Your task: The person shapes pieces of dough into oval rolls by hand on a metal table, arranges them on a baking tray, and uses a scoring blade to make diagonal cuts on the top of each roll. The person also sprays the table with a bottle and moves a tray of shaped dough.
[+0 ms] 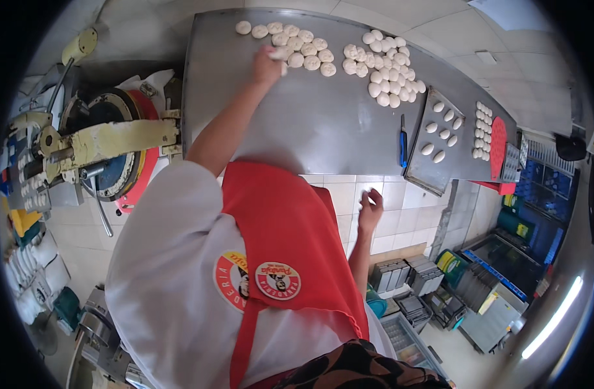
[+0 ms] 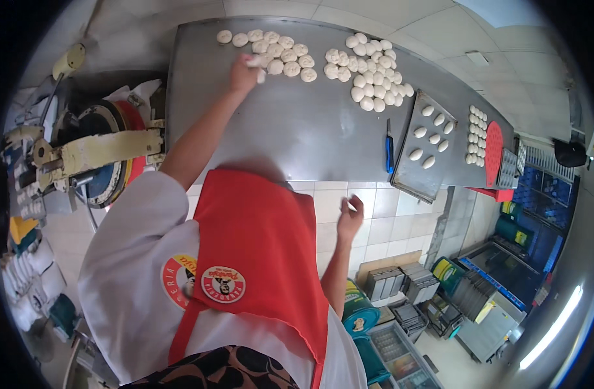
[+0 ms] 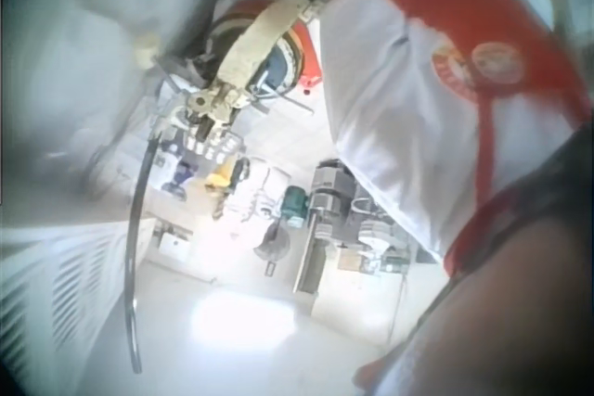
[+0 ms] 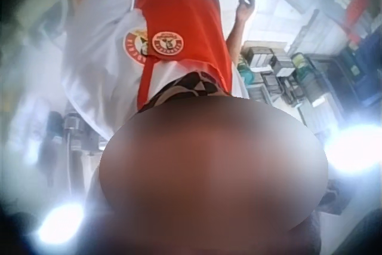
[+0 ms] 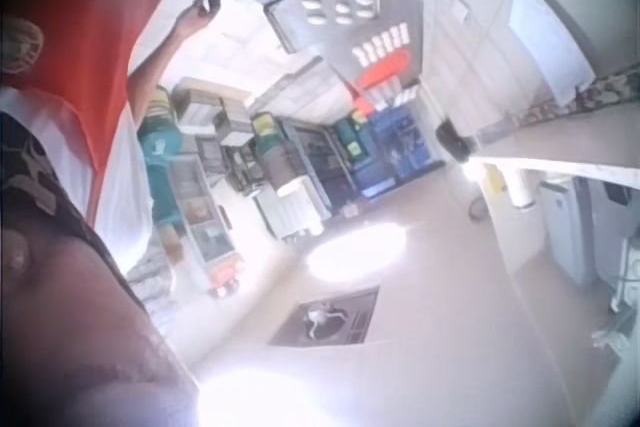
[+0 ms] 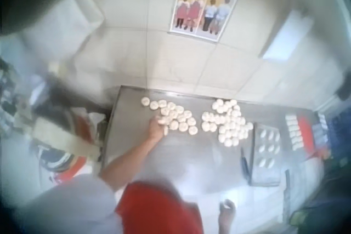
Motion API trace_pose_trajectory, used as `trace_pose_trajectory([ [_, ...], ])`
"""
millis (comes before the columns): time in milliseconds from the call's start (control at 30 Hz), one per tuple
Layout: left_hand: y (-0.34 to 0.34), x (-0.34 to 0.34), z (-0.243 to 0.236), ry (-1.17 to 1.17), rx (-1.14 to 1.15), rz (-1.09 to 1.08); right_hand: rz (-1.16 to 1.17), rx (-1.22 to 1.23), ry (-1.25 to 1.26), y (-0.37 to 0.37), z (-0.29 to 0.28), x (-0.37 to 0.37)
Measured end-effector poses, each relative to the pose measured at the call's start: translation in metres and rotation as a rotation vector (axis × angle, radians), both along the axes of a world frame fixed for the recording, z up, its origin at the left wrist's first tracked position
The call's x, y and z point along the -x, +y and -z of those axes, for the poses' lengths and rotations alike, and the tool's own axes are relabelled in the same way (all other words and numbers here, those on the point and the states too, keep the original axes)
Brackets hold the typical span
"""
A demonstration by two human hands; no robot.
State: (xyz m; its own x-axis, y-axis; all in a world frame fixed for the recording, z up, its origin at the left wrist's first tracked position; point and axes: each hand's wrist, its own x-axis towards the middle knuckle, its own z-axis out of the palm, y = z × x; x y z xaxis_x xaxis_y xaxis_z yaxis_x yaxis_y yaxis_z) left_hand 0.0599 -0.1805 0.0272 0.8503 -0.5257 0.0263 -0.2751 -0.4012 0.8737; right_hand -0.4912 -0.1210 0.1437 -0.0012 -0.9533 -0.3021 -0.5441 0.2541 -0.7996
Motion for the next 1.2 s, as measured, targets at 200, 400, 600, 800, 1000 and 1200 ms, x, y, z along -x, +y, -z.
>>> trace_pose_trajectory([
  [200,0.115,0.154,-0.102,0.211,0.274,0.916,-0.38,-0.358,-0.475,0.014,-0.027,-0.174],
  [400,0.173,0.103,-0.069,-0.288,0.126,0.68,-0.672,0.358,0.079,-0.006,0.012,-0.213],
  [600,0.234,0.057,-0.039,-0.278,-0.076,0.747,-0.938,0.455,0.737,-0.018,0.065,-0.182],
  [800,0.22,0.067,-0.037,-0.545,-0.158,0.691,-0.844,0.527,0.543,-0.023,0.073,-0.189],
  [1000,0.252,0.049,-0.025,-0.247,-0.388,0.577,-0.817,0.57,0.46,-0.009,0.075,-0.137],
  [1200,0.158,0.06,0.001,-0.652,-0.317,0.445,-0.758,0.866,0.599,-0.097,0.107,-0.196],
])
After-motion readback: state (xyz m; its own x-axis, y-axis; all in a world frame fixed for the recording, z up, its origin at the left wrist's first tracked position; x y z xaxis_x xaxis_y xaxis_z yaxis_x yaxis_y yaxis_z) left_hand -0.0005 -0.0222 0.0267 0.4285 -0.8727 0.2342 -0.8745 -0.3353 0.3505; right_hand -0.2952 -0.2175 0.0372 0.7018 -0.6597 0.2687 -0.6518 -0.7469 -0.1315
